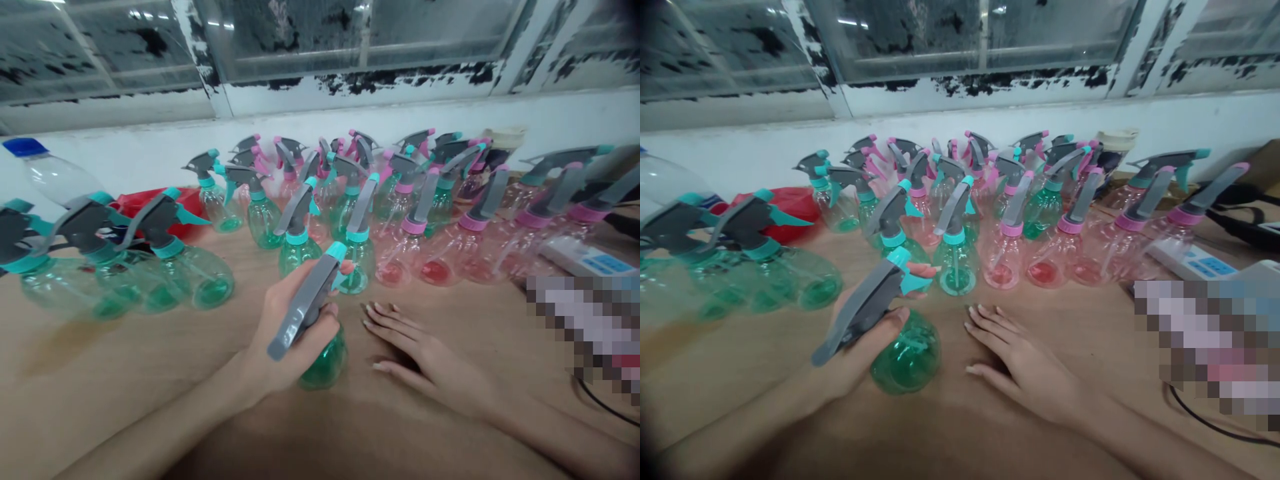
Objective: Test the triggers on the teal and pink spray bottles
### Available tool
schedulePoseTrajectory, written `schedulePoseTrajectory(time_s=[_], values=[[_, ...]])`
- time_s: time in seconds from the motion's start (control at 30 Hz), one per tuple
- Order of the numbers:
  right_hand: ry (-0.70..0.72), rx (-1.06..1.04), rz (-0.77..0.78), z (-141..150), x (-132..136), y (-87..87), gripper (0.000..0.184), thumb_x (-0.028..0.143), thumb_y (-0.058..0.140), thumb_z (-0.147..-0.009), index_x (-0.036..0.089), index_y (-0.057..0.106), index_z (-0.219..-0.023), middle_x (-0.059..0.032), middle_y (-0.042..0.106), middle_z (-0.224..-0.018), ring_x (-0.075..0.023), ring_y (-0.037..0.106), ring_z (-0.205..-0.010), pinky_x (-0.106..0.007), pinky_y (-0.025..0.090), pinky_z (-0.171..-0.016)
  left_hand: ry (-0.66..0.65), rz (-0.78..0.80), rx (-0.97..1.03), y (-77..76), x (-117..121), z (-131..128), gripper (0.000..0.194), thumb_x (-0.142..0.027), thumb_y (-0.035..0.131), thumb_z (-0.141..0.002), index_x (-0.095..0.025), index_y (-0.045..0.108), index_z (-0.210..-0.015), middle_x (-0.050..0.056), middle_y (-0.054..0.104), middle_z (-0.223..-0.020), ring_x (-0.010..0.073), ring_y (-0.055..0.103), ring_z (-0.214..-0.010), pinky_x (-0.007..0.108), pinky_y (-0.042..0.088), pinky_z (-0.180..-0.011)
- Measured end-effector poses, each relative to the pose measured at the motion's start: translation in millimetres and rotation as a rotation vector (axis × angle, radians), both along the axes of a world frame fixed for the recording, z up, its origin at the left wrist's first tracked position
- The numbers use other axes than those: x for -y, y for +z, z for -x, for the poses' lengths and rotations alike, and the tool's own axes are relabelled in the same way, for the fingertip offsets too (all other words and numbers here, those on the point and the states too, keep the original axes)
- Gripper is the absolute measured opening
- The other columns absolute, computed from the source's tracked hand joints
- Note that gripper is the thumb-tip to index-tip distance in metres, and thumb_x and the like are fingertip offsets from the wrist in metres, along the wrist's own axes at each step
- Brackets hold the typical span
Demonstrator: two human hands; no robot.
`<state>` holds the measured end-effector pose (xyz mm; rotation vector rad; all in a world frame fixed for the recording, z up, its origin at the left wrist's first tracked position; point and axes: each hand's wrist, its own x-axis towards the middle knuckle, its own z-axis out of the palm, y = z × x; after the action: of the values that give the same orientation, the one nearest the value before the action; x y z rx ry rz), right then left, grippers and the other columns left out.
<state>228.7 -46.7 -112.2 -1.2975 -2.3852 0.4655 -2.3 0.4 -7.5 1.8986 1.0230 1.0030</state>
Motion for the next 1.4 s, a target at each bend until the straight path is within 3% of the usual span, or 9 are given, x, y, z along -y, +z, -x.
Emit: schedulePoseTrajectory(time_s=[0.2, 0.3, 0.6, 1.0, 1.2, 1.4], values=[[0.005, 0.026, -0.003, -1, 0, 0.6, 0.058, 0.044, 0.051, -0.095, 0.023, 0.038, -0.147, -0.0076, 0.04, -0.152, -0.026, 0.034, -0.141, -0.054, 0.03, -0.115, 0.006, -0.004, 0.002, 3.9, 3, -2, 0.036, -0.021, 0.054, -0.073, -0.029, 0.065, -0.106, 0.001, 0.071, -0.092, 0.0218, 0.068, -0.078, 0.037, 0.057, -0.076], [-0.002, 0.016, -0.015, -1, 1, 0.8, 0.057, 0.043, 0.052, -0.095, 0.023, 0.039, -0.147, -0.0077, 0.041, -0.151, -0.0261, 0.035, -0.141, -0.054, 0.03, -0.115, 0.029, -0.014, 0.011, 4.4, 5, -3, 0.034, -0.021, 0.053, -0.073, -0.027, 0.066, -0.104, 0.001, 0.071, -0.088, 0.02, 0.067, -0.073, 0.037, 0.057, -0.083], [0.007, 0.063, -0.03, -2, -1, -5.4, 0.058, 0.044, 0.05, -0.096, 0.022, 0.037, -0.148, -0.0061, 0.038, -0.153, -0.0246, 0.033, -0.142, -0.051, 0.03, -0.116, -0.078, -0.021, -0.039, 6.0, 3, 5, 0.032, -0.017, 0.052, -0.074, -0.023, 0.066, -0.102, -0.003, 0.059, -0.064, 0.0144, 0.05, -0.049, 0.029, 0.046, -0.053], [0.0, 0.065, -0.043, -3, 0, -7.2, 0.057, 0.043, 0.05, -0.096, 0.022, 0.038, -0.148, -0.0059, 0.038, -0.153, -0.0243, 0.033, -0.142, -0.051, 0.031, -0.115, -0.149, -0.169, -0.04, 8.5, 2, 13, 0.013, -0.013, 0.051, -0.072, -0.021, 0.056, -0.081, -0.002, 0.06, -0.074, 0.0135, 0.056, -0.059, 0.026, 0.047, -0.058], [0.007, 0.073, -0.036, -3, 1, -5.8, 0.056, 0.043, 0.05, -0.096, 0.022, 0.039, -0.147, -0.0059, 0.037, -0.154, -0.0241, 0.032, -0.142, -0.051, 0.03, -0.116, -0.065, -0.165, -0.043, 4.2, 2, 9, 0.022, -0.019, 0.051, -0.074, -0.024, 0.061, -0.093, -0.005, 0.051, -0.058, 0.0135, 0.046, -0.047, 0.028, 0.045, -0.053], [-0.002, 0.042, -0.033, -4, 0, -7.4, 0.057, 0.043, 0.052, -0.095, 0.024, 0.038, -0.147, -0.0053, 0.039, -0.153, -0.0246, 0.034, -0.141, -0.051, 0.031, -0.115, 0.004, -0.119, -0.091, 7.6, 7, 6, 0.025, -0.023, 0.052, -0.078, -0.023, 0.065, -0.099, -0.003, 0.052, -0.06, 0.0145, 0.047, -0.05, 0.029, 0.047, -0.059]])
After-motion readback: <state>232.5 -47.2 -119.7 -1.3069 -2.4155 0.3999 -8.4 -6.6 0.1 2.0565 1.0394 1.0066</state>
